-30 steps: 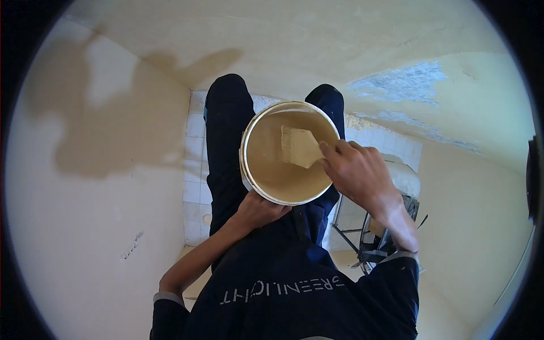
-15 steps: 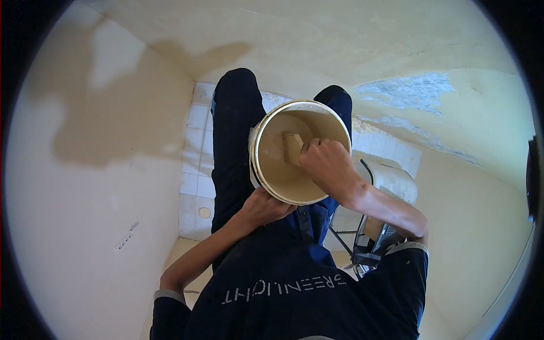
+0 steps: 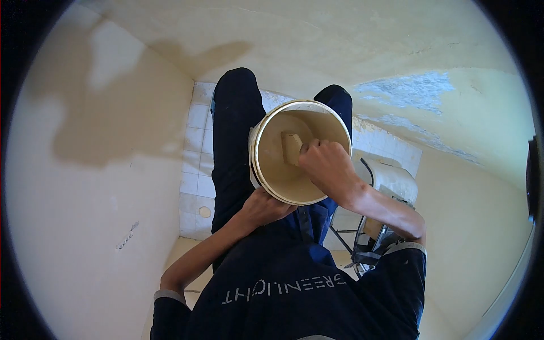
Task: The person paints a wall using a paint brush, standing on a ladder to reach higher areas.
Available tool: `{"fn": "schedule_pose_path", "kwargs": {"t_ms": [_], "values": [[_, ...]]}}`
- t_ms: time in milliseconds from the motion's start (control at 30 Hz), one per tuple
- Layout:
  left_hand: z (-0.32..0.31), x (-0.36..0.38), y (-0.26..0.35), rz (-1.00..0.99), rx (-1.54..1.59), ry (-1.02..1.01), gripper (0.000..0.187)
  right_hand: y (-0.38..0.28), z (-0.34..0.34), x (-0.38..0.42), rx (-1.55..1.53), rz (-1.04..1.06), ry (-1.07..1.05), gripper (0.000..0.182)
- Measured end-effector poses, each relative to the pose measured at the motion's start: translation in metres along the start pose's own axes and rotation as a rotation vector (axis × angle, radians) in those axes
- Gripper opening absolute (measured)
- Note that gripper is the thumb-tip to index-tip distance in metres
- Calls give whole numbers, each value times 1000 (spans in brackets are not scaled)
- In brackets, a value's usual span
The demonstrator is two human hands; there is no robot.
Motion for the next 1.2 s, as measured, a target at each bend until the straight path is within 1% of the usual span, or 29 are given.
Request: {"fn": "schedule_pose_path", "kwargs": {"t_ms": [100,167,200,267,300,333,400,433,500,533,600,633,700,733,800,833,900,1000,1033,1100,1200], "values": [[0,0,0,-23,-4,32,25,7,3,11,-20,-21,0,5],[1,-1,1,-26,-27,43,26,17,10,22,-109,-91,74,27],[2,0,1,-27,-25,43,26,21,16,28,-109,-93,73,27],[1,0,1,-12,-31,12,26,35,31,41,-305,-186,44,30],[1,-1,0,-15,-32,13,26,40,36,50,-381,-216,104,25],[1,-1,1,-26,-38,14,27,45,43,57,-380,-218,106,25],[1,-1,1,-44,-43,14,28,57,56,71,-602,-253,194,21],[1,-2,0,-56,-44,9,28,62,52,76,-601,-259,197,21],[1,-2,1,-75,-46,8,29,72,49,85,-903,-176,420,23],[0,-1,1,-43,-38,-14,29,75,51,89,-898,-178,426,23],[0,0,2,-11,-33,-34,30,80,47,95,-1159,-305,260,20],[1,0,2,-9,-38,-39,30,83,40,99,-1157,-305,266,20],[1,1,2,-11,-45,-45,30,85,16,103,-1349,-335,242,21],[-1,2,2,-4,-36,-49,31,84,10,104,-1349,-337,248,21],[-3,5,2,-5,-30,-52,33,82,1,104,-1558,-330,232,26],[-3,6,2,-11,-51,-51,31,82,-2,105,-1558,-332,239,26],[-5,8,2,-25,-77,-49,30,80,-9,105,-1646,-306,174,35],[-6,9,2,-16,-87,-66,30,77,-15,106,-1687,-298,163,39],[-5,9,2,-12,-82,-65,30,76,-19,107,-1686,-297,169,39],[-3,7,3,-12,-81,-61,29,75,-25,108,-1783,-265,173,38],[-1,5,4,2,-65,-49,26,73,-19,107,-1839,-224,155,39]]}}
Point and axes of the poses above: each hand's wrist, its own x-axis away from the middle knuckle, its own z-axis out of the back of the hand, y = z × x, the point moved 4 cm from there along -x, towards the middle knuckle, and after that the axes turned 3 degrees about -x, right-handed, at the moved point
